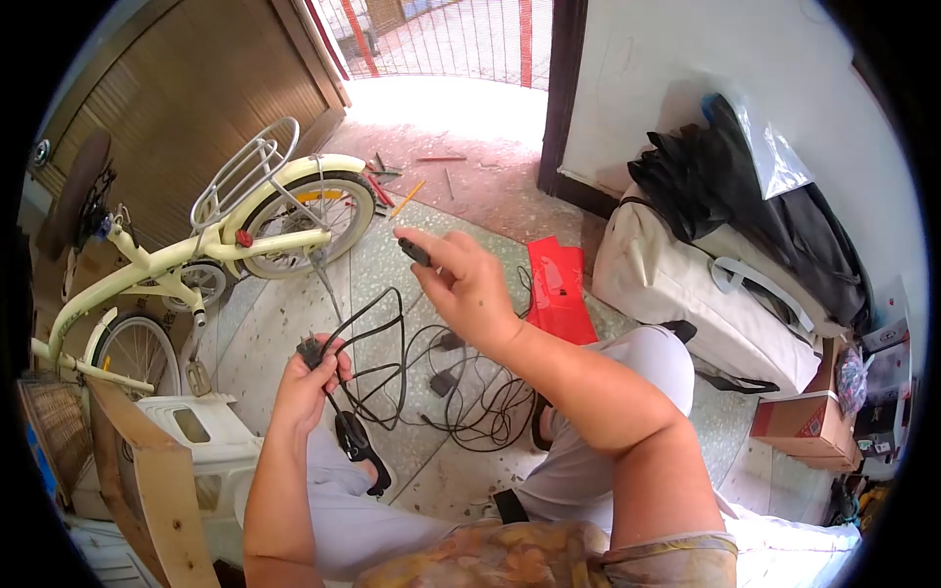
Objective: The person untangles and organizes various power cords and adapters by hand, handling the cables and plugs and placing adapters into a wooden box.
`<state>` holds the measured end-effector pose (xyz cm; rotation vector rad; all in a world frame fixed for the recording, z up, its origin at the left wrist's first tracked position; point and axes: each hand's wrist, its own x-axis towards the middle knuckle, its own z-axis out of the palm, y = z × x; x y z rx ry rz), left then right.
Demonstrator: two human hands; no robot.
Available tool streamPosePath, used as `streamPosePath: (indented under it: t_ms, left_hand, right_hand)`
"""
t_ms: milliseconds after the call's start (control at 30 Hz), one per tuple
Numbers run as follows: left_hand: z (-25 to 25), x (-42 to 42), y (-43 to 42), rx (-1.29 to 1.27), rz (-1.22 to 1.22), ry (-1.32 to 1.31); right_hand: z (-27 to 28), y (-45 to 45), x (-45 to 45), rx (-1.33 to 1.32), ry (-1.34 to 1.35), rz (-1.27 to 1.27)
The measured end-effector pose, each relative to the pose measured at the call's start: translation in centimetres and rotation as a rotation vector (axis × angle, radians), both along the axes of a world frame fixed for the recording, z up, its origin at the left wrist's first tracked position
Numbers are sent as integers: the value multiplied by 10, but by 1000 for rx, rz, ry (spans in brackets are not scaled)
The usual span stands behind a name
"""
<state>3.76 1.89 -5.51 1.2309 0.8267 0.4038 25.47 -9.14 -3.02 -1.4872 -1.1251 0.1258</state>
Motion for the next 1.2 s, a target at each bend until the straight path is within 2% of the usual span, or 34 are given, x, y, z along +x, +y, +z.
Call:
streamPosePath:
  t_ms: [633,967,1033,1067,1133,1200]
  left_hand:
    - [1,0,1,-9,38,-32]
    - [1,-3,5,31,26,-53]
    - [3,-4,6,41,34,-47]
    - [4,-4,6,51,43,-40]
    - [4,-4,7,44,38,-56]
    - [4,-4,7,33,32,-72]
  right_hand:
    - [2,-4,-3,68,-322,57]
    - [1,-3,-1,54,-289,73]
    - [4,-2,-2,-31,390,214]
    - [4,-2,1,-30,388,211]
    - [3,0,8,-21,735,308]
    - [-4,3,13,-13,782,310]
